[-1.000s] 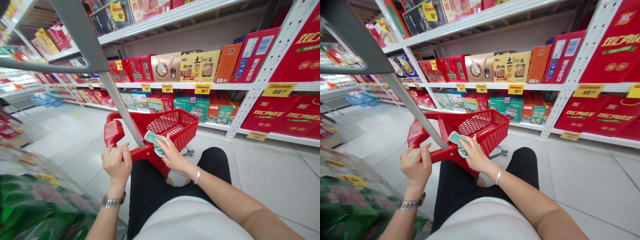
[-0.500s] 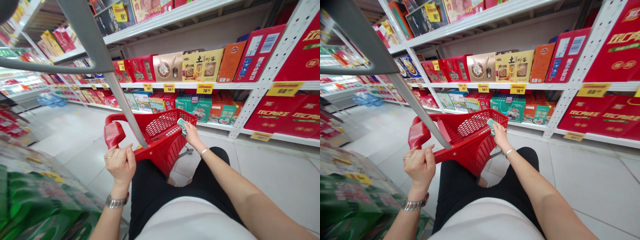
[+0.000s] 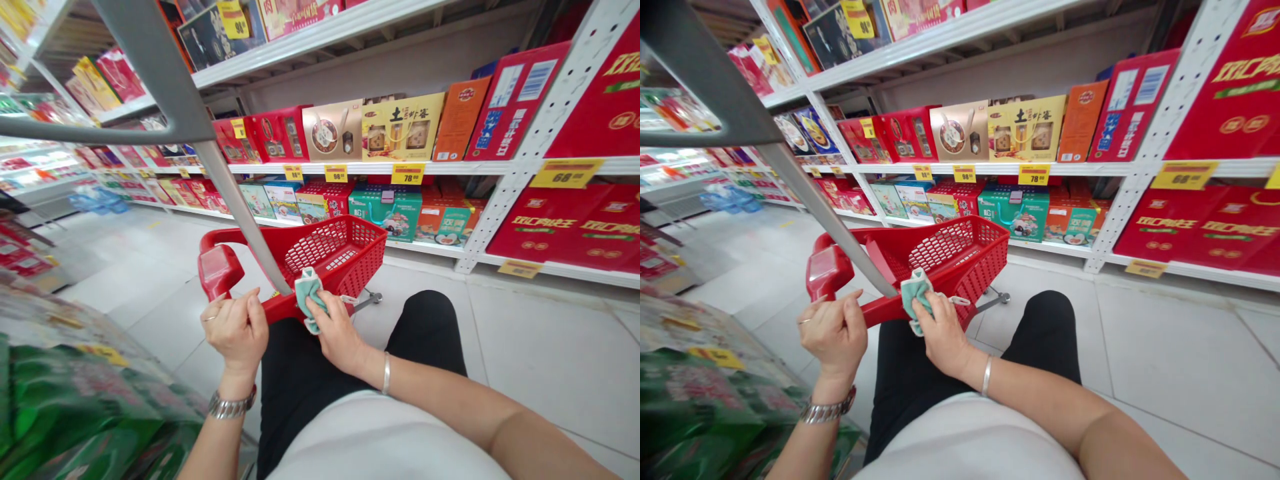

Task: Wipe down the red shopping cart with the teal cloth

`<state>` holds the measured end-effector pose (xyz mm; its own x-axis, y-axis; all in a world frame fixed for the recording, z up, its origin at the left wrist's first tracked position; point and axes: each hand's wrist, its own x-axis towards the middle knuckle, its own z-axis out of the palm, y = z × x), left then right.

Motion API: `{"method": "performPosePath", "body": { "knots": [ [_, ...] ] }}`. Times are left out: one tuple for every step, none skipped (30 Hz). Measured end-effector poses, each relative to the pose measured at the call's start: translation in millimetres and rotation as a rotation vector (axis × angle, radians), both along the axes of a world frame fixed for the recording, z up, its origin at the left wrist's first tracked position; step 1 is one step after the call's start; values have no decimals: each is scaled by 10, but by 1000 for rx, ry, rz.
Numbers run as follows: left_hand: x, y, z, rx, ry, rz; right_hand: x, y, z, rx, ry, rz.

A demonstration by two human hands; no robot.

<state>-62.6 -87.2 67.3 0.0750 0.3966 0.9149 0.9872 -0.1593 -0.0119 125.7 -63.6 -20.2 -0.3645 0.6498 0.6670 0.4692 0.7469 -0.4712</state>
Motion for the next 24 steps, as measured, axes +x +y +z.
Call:
{"method": "performPosePath", "body": {
  "knots": [
    [4, 0, 3, -7, -6, 2, 19, -14, 8, 39, -30, 40],
    [7, 1, 4, -11, -14, 5, 47, -1, 5, 77, -60, 75],
    [11, 5, 5, -10, -24, 6, 82, 36, -10, 111, -90, 103],
    [14, 9, 4, -8, -33, 5, 125, 96, -36, 136, -113, 121],
    [16, 13, 3, -5, -40, 4, 174, 174, -73, 153, -124, 126],
    [18, 16, 0, -5, -42, 5, 229, 267, -118, 158, -125, 117],
    [19, 18, -3, -5, -41, 8, 291, 370, -168, 150, -120, 96],
    [20, 17, -6, -8, -38, 13, 359, 477, -215, 129, -108, 65],
    [20, 15, -10, -10, -35, 17, 430, 584, -254, 97, -90, 22],
    [21, 11, -14, -13, -33, 20, 502, 684, -278, 57, -64, -34],
    [22, 8, -19, -17, -32, 22, 569, 774, -282, 20, -30, -97],
    [24, 7, -25, -20, -30, 23, 627, 850, -262, -7, 14, -164],
    [25, 7, -30, -17, -27, 23, 669, 910, -217, -20, 61, -221],
    [25, 9, -35, -9, -24, 24, 692, 952, -152, -21, 97, -254],
    [23, 13, -39, 3, -20, 23, 693, 979, -71, -13, 114, -254],
    [20, 18, -40, 15, -14, 20, 672, 990, 19, -5, 102, -220],
    [17, 20, -38, 22, -8, 18, 633, 989, 109, -2, 62, -160],
    [14, 17, -32, 22, -1, 18, 582, 981, 193, -7, 0, -91],
    [14, 8, -21, 14, 2, 24, 524, 969, 265, -17, -69, -30],
    [18, -9, -6, 3, 5, 31, 468, 958, 323, -31, -134, 11],
    [31, -34, 10, -2, 11, 35, 418, 952, 366, -44, -186, 31],
    [55, -65, 27, -2, 21, 33, 378, 951, 396, -58, -224, 33],
    [90, -99, 42, 5, 38, 17, 348, 957, 416, -70, -247, 25],
    [139, -131, 53, 9, 61, -17, 329, 968, 431, -82, -262, 15]
  ]
}}
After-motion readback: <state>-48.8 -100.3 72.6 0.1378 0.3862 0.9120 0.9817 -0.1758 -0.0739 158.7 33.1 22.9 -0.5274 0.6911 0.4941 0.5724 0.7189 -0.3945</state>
